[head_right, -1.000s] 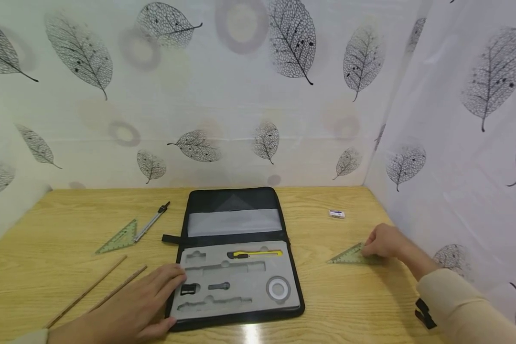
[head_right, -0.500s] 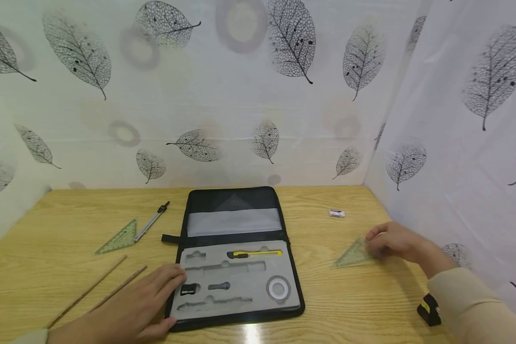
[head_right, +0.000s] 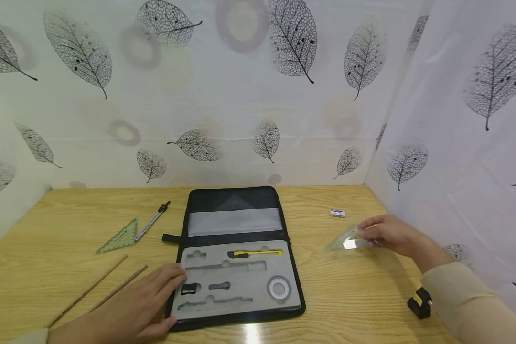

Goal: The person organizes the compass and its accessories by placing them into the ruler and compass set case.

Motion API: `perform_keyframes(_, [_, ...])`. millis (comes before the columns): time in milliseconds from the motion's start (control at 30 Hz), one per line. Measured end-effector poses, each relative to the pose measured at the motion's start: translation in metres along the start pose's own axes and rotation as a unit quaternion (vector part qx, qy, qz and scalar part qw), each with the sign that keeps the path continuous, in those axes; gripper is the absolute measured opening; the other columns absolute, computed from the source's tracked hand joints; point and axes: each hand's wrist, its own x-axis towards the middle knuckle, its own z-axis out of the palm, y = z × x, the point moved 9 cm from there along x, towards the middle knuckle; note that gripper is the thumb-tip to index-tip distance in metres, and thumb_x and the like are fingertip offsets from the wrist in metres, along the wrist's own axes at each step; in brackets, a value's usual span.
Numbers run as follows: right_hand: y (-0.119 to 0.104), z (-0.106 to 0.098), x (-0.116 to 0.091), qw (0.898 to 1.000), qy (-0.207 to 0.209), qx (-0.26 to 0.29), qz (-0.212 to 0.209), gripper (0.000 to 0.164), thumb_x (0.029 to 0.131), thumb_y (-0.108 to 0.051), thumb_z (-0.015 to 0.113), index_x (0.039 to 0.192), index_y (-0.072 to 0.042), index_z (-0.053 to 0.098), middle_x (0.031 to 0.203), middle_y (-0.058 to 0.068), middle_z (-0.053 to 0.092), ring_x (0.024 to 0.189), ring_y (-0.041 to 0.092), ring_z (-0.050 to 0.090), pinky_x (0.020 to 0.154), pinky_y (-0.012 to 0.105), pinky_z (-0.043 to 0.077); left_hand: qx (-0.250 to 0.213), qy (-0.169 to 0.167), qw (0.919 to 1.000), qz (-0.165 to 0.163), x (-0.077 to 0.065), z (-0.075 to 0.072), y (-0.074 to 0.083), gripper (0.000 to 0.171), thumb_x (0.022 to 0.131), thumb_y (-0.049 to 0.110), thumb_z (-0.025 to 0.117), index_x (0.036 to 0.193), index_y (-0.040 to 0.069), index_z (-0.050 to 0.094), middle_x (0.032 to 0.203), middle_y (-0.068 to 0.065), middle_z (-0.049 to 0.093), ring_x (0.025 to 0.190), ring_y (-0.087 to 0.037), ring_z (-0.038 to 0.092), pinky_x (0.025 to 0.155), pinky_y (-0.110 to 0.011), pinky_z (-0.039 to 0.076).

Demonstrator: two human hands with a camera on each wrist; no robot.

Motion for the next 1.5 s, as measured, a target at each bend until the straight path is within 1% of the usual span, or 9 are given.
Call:
perform_keyframes(167, [-0.008, 0.004, 0.005, 1.0, 0.009, 0.018, 0.001, 0.013, 0.098, -0.011, 0.061, 0.109, -0.006, 0.066, 0.088, -0.006, 0.065, 0.076, 0.007, 0.058, 0.072, 0.025, 0.054, -0.005, -0.01, 0.9999, -0.004, -0.001, 0.003, -0.001, 0.064, 0.097, 0.062, 0.049, 0.135, 0.01, 0.056, 0.134, 0.0, 0.048, 0.122, -0.013, 0.046, 0.103, -0.035, 0.05])
perform_keyframes(333, [-0.017, 0.008, 0.011, 1.0, 0.012, 0.025, -0.008, 0.013, 0.099, -0.011, 0.058, 0.109, -0.006, 0.065, 0.091, -0.006, 0.064, 0.077, 0.007, 0.058, 0.072, 0.024, 0.054, -0.008, -0.02, 0.9997, -0.008, -0.002, 0.005, -0.003, 0.065, 0.097, 0.063, 0.048, 0.136, 0.012, 0.055, 0.135, 0.0, 0.046, 0.121, -0.012, 0.046, 0.103, -0.035, 0.049])
perform_keyframes(567, [-0.035, 0.021, 0.018, 0.998, 0.011, 0.059, -0.029, 0.01, 0.099, -0.01, 0.057, 0.103, -0.01, 0.067, 0.09, -0.007, 0.065, 0.079, 0.006, 0.059, 0.074, 0.023, 0.055, -0.011, -0.018, 0.9998, -0.005, -0.001, 0.005, -0.003, 0.065, 0.097, 0.062, 0.048, 0.136, 0.011, 0.055, 0.136, -0.001, 0.047, 0.123, -0.013, 0.046, 0.105, -0.037, 0.048])
perform_keyframes(767, [-0.05, 0.031, 0.026, 0.995, 0.014, 0.087, -0.036, 0.009, 0.099, -0.008, 0.059, 0.098, -0.009, 0.068, 0.088, -0.005, 0.068, 0.075, 0.007, 0.061, 0.073, 0.022, 0.057, -0.007, -0.019, 0.9998, -0.005, -0.001, 0.004, -0.002, 0.065, 0.097, 0.062, 0.047, 0.136, 0.011, 0.056, 0.135, 0.0, 0.047, 0.122, -0.013, 0.046, 0.104, -0.036, 0.049])
perform_keyframes(867, [-0.057, 0.035, 0.031, 0.995, 0.014, 0.092, -0.04, 0.009, 0.099, -0.008, 0.059, 0.103, -0.005, 0.066, 0.089, -0.002, 0.068, 0.076, 0.007, 0.063, 0.072, 0.022, 0.057, -0.004, -0.014, 0.9999, -0.003, 0.0, 0.003, -0.001, 0.065, 0.097, 0.062, 0.048, 0.135, 0.01, 0.056, 0.135, -0.001, 0.048, 0.122, -0.014, 0.047, 0.103, -0.036, 0.05])
perform_keyframes(967, [-0.063, 0.038, 0.036, 0.995, 0.014, 0.092, -0.044, 0.015, 0.099, -0.009, 0.059, 0.109, 0.0, 0.063, 0.09, 0.0, 0.068, 0.076, 0.008, 0.064, 0.071, 0.022, 0.057, 0.0, -0.013, 0.9999, -0.001, 0.0, 0.002, -0.001, 0.065, 0.097, 0.062, 0.048, 0.135, 0.01, 0.056, 0.135, -0.001, 0.048, 0.122, -0.014, 0.047, 0.102, -0.036, 0.05])
perform_keyframes(1200, [-0.075, 0.045, 0.048, 0.995, 0.024, 0.089, -0.047, 0.018, 0.099, -0.01, 0.059, 0.114, 0.0, 0.061, 0.092, -0.001, 0.068, 0.078, 0.008, 0.064, 0.072, 0.023, 0.056, -0.004, -0.021, 0.9998, -0.005, 0.0, 0.004, -0.002, 0.065, 0.097, 0.062, 0.046, 0.135, 0.011, 0.056, 0.135, -0.001, 0.047, 0.122, -0.013, 0.047, 0.103, -0.037, 0.05])
perform_keyframes(1300, [-0.079, 0.047, 0.053, 0.995, 0.036, 0.088, -0.044, 0.026, 0.099, -0.012, 0.061, 0.119, 0.003, 0.059, 0.093, -0.003, 0.067, 0.08, 0.007, 0.064, 0.074, 0.022, 0.057, -0.007, -0.022, 0.9997, -0.005, 0.0, 0.004, -0.002, 0.065, 0.097, 0.062, 0.046, 0.136, 0.011, 0.056, 0.135, -0.001, 0.047, 0.122, -0.014, 0.047, 0.103, -0.037, 0.05])
perform_keyframes(1500, [-0.092, 0.057, 0.064, 0.993, 0.033, 0.097, -0.051, 0.048, 0.101, -0.011, 0.056, 0.139, 0.014, 0.04, 0.095, -0.003, 0.066, 0.083, 0.005, 0.065, 0.077, 0.021, 0.057, -0.017, -0.023, 0.9996, -0.005, 0.0, 0.004, -0.002, 0.063, 0.098, 0.06, 0.047, 0.136, 0.011, 0.055, 0.137, 0.0, 0.046, 0.122, -0.013, 0.046, 0.104, -0.037, 0.049])
